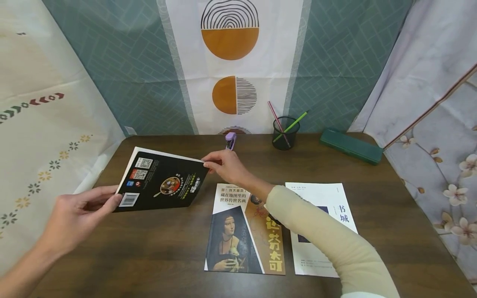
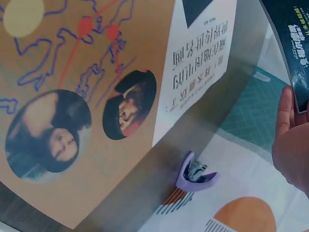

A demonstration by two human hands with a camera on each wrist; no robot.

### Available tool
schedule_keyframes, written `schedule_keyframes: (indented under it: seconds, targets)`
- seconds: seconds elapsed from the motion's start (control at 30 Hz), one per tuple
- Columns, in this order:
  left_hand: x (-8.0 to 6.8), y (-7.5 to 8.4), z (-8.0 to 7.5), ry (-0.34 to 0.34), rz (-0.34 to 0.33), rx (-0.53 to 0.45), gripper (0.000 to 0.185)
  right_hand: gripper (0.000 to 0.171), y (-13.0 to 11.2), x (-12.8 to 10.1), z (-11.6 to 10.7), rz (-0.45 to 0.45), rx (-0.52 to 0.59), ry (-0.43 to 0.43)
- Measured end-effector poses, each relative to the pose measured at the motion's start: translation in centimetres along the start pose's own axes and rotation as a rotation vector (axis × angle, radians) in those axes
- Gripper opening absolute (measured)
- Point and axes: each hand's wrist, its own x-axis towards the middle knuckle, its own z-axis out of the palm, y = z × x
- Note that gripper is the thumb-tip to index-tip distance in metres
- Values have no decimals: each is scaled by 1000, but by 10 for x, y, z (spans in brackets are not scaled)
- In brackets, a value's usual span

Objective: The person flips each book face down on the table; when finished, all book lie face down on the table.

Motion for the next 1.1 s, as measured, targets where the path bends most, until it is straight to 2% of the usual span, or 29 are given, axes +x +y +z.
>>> schedule_keyframes:
  seconds: [0.13, 0.23, 0.37, 0.47, 0.73, 0.83, 0.97, 1.1]
  targets:
    - [-5, -1, 1, 5, -124, -11, 27, 17, -3, 4, -3, -17, 3, 34]
    - [-8, -5, 3, -5, -185, 23, 23, 17, -5, 6, -6, -17, 14, 50]
    - [-12, -11, 7, -33, -238, 70, 19, 16, -6, 10, -8, 7, 18, 70]
    - [-14, -12, 8, -87, -327, 57, 18, 16, -9, 15, -8, 32, 19, 84]
    - [-21, -23, 16, -290, -619, -130, 35, 15, -15, 27, -7, 61, 21, 89]
    - [-24, -28, 22, -351, -720, -260, 38, 14, -15, 29, -6, 85, 17, 87]
    - [-28, -33, 29, -419, -791, -431, 38, 15, -15, 31, -3, 130, 31, 76]
    - [-31, -37, 34, -491, -802, -533, 37, 15, -14, 35, -1, 194, 43, 53]
